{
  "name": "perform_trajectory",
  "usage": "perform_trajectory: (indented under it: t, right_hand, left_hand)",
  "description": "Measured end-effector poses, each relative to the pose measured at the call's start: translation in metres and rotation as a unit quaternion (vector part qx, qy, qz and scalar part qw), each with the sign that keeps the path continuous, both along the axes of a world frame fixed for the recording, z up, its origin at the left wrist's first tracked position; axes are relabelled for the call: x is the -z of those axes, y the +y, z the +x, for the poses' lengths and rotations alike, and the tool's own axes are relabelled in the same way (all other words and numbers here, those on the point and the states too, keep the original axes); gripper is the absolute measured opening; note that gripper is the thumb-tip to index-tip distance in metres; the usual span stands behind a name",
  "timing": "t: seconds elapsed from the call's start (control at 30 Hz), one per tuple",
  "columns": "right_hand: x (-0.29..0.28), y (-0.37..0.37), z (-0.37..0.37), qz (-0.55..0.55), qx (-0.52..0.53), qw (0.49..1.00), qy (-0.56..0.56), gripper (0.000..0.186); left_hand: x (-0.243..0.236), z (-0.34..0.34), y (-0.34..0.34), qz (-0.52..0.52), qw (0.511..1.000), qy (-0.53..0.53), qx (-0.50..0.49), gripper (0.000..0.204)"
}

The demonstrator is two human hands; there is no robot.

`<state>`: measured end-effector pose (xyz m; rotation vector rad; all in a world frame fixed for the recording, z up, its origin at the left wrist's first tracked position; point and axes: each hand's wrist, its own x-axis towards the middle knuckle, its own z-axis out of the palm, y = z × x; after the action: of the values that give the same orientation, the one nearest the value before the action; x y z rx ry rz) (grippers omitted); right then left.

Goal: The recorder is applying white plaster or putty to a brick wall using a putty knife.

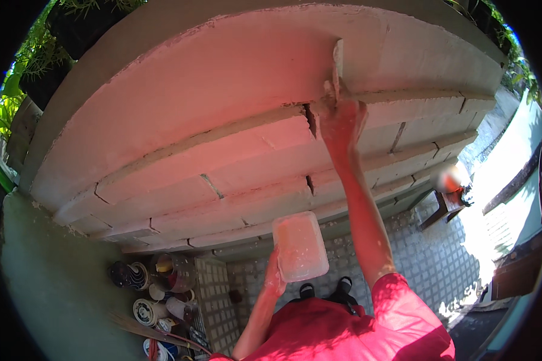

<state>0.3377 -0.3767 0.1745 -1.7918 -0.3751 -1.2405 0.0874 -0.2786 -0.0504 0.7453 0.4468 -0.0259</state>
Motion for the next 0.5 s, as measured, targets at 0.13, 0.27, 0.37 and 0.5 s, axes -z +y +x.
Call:
perform_trajectory:
  t: [0.13,0.27,0.37,0.5]
  right_hand:
    - [0.004,0.073,-0.015,0.027,-0.092,0.993,-0.074,0.028]
    - [-0.013,0.085,-0.033,0.028,-0.162,0.986,-0.033,0.021]
    - [-0.015,0.042,-0.042,0.048,-0.134,0.990,-0.021,0.015]
    - [-0.019,-0.006,-0.017,0.152,-0.169,0.972,0.056,0.020]
  left_hand:
    - [-0.005,0.003,-0.001,-0.019,1.000,-0.008,0.022,0.055]
    - [-0.013,0.013,-0.007,0.004,1.000,0.005,0.013,0.056]
    - [-0.014,0.011,-0.005,-0.016,1.000,-0.019,0.015,0.057]
    - [-0.005,0.009,-0.008,-0.020,0.999,-0.012,0.035,0.062]
